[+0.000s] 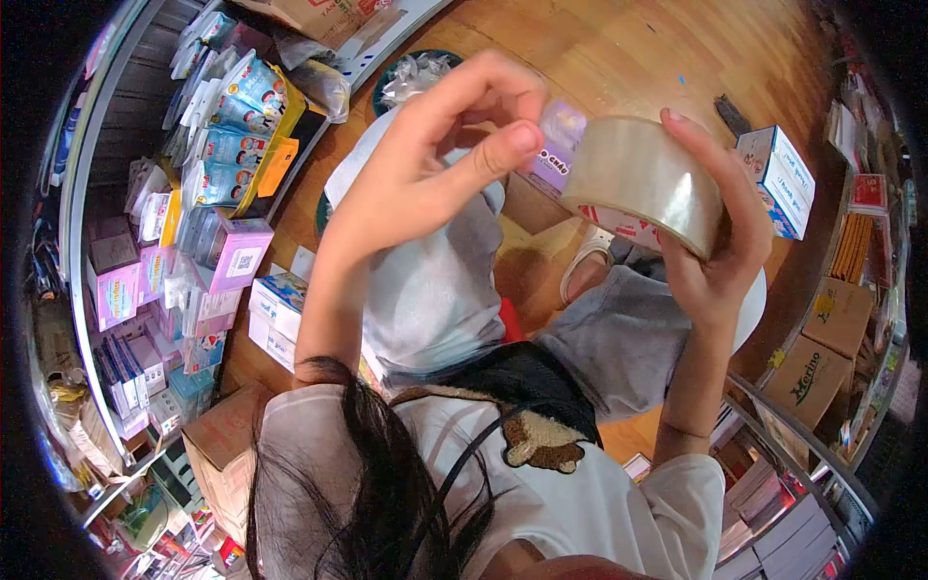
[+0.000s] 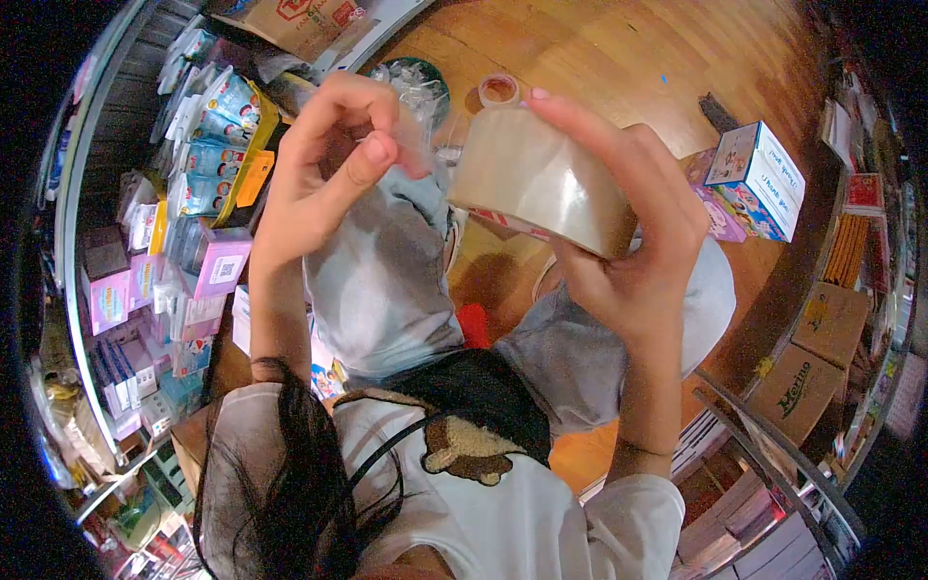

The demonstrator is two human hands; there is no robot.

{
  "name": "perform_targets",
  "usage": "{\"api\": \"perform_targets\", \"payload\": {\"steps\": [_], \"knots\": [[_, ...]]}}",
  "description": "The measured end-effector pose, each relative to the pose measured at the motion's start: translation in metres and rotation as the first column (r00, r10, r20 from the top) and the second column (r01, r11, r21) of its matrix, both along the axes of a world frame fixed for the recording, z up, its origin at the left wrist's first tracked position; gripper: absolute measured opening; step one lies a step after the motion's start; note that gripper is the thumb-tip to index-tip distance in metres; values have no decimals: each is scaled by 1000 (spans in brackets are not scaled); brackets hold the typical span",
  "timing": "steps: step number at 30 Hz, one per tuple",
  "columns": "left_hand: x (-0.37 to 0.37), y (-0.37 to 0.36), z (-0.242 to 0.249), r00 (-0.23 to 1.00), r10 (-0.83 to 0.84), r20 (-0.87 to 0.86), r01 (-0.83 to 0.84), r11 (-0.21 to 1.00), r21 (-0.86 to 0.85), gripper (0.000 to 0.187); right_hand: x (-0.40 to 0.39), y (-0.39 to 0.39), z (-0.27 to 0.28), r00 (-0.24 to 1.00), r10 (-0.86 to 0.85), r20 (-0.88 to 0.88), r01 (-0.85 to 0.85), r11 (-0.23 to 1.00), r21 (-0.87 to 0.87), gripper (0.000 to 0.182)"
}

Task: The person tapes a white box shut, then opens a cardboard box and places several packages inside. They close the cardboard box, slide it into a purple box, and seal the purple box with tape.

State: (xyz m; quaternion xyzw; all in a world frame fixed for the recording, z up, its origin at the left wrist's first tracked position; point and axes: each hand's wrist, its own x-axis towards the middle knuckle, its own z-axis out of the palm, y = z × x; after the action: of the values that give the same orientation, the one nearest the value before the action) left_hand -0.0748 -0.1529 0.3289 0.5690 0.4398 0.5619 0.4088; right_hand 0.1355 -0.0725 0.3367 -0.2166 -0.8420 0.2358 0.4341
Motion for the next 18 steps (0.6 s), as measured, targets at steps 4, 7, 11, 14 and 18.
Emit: {"api": "perform_targets", "payload": {"steps": [4,7,11,14,18], "knots": [[1,5,0,990,-74,121,83,994,-66,24,-3,-1,1,1000,-18,11,18,998,61,63],[4,7,1,990,-16,139,44,980,-196,25,-2,-2,2,999,-33,36,30,995,90,62],[11,10,6,998,31,-56,-44,965,-260,27,0,-3,2,992,-54,118,41,993,114,56],[8,15,3,1000,10,19,-5,958,-287,32,1,-5,1,983,-82,165,63,991,116,55],[6,18,2,995,-16,102,55,921,-385,37,1,-8,2,974,-107,202,89,992,95,55]]}}
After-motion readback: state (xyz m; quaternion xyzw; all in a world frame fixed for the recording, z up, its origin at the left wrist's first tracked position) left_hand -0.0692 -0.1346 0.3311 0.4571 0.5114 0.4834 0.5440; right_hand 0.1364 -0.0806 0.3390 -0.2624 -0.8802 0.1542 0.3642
